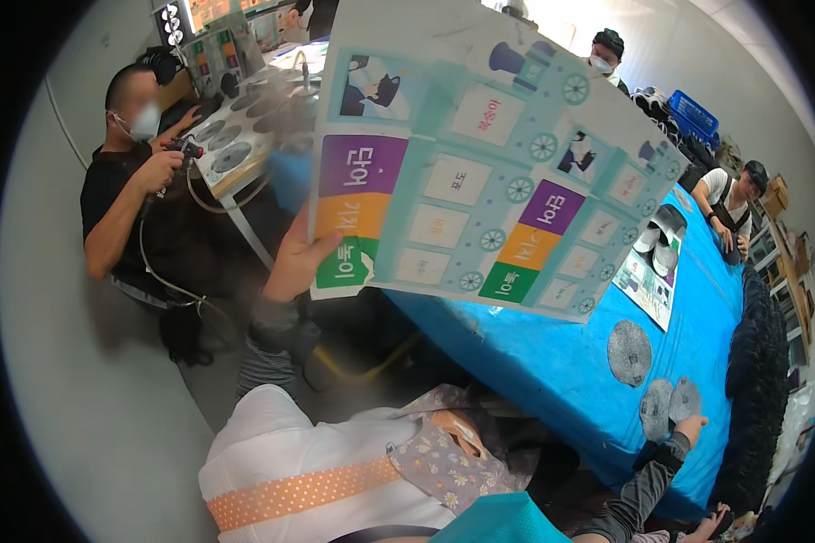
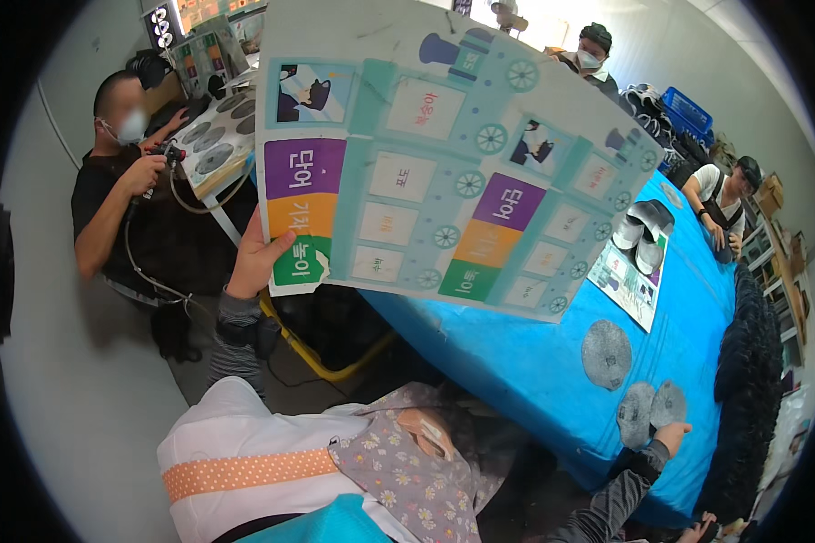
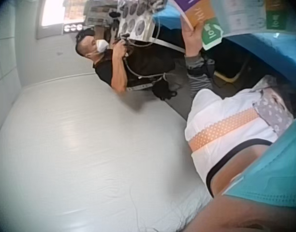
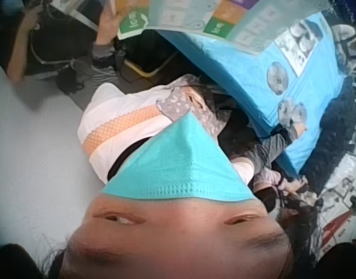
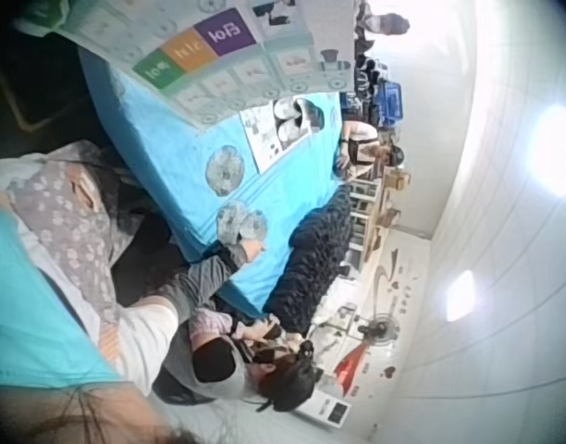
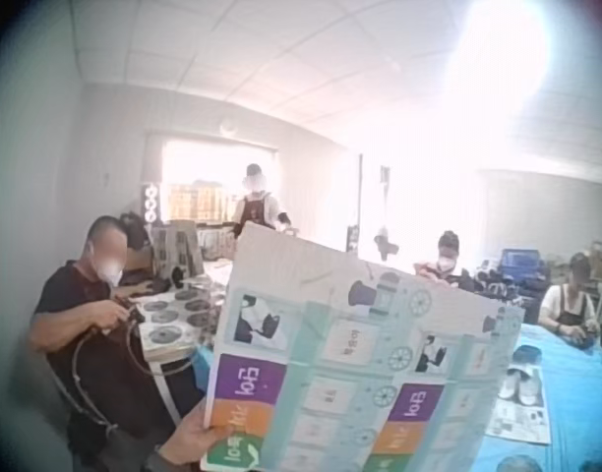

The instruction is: Inspecting and organizing gray felt-like shoe components at a production table.

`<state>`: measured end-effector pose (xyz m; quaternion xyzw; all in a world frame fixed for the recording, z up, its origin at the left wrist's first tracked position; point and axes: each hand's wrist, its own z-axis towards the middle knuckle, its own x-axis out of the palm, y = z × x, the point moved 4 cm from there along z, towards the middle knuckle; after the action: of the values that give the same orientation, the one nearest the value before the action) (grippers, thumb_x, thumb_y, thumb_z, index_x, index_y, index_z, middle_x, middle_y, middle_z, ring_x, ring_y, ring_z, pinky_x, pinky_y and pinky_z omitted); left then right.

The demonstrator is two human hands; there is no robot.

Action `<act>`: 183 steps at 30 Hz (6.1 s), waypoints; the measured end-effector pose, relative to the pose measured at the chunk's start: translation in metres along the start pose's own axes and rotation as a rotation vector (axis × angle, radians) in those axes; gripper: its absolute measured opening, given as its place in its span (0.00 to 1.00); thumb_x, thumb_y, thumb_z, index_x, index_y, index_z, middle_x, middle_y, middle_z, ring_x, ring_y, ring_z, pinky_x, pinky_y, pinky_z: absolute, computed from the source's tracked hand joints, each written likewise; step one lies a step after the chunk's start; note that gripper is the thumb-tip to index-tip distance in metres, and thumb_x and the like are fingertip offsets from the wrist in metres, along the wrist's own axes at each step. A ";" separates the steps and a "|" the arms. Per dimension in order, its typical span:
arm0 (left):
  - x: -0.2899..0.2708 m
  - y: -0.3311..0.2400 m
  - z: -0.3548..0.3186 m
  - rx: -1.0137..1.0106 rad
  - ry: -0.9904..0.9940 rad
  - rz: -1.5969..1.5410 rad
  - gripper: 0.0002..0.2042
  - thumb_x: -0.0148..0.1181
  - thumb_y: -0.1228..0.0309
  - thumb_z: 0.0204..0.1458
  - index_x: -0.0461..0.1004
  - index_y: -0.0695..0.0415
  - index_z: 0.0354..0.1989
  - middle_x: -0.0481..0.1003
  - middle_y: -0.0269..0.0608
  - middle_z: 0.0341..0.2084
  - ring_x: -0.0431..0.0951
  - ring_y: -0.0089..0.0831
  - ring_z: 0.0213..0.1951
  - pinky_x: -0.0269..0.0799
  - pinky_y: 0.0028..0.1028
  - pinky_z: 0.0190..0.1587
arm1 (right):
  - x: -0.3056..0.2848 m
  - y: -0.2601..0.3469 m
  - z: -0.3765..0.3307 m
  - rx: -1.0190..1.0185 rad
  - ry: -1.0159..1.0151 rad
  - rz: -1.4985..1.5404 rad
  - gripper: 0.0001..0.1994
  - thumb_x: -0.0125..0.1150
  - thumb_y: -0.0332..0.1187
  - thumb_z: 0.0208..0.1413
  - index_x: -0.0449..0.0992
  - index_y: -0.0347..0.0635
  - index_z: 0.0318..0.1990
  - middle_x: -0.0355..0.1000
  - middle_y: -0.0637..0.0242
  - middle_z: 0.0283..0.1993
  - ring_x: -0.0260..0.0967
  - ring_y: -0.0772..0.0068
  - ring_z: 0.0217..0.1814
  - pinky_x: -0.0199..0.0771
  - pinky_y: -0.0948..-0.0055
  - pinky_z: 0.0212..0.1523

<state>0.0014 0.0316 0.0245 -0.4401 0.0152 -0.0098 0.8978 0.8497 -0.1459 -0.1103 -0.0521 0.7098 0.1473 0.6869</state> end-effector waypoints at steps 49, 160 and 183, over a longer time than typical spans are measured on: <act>-0.031 0.023 0.016 -0.033 0.020 -0.400 0.28 0.53 0.86 0.46 0.58 0.58 0.58 0.69 0.43 0.48 0.71 0.32 0.47 0.64 0.30 0.52 | -0.126 0.164 -0.239 -1.145 0.222 1.437 0.29 0.54 0.37 0.58 0.52 0.40 0.64 0.63 0.59 0.58 0.60 0.73 0.57 0.56 0.71 0.58; 0.037 -0.024 0.198 -0.481 0.331 -1.108 0.24 0.51 0.85 0.41 0.63 0.62 0.51 0.72 0.40 0.38 0.74 0.25 0.36 0.70 0.24 0.37 | -0.047 0.678 -0.409 -0.679 1.471 1.589 0.12 0.50 0.33 0.58 0.67 0.42 0.48 0.70 0.64 0.45 0.67 0.71 0.47 0.68 0.70 0.45; 0.048 -0.026 0.194 -0.548 0.238 -1.056 0.14 0.46 0.85 0.43 0.64 0.65 0.41 0.73 0.43 0.28 0.78 0.31 0.28 0.76 0.29 0.34 | -0.170 0.290 -0.393 -0.648 0.832 1.457 0.08 0.49 0.32 0.59 0.72 0.38 0.37 0.72 0.65 0.33 0.70 0.75 0.37 0.70 0.76 0.40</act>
<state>0.0564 0.1676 0.1629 -0.5992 -0.1031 -0.4987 0.6178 0.4009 -0.0020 0.1032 0.1707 0.6818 0.7086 0.0624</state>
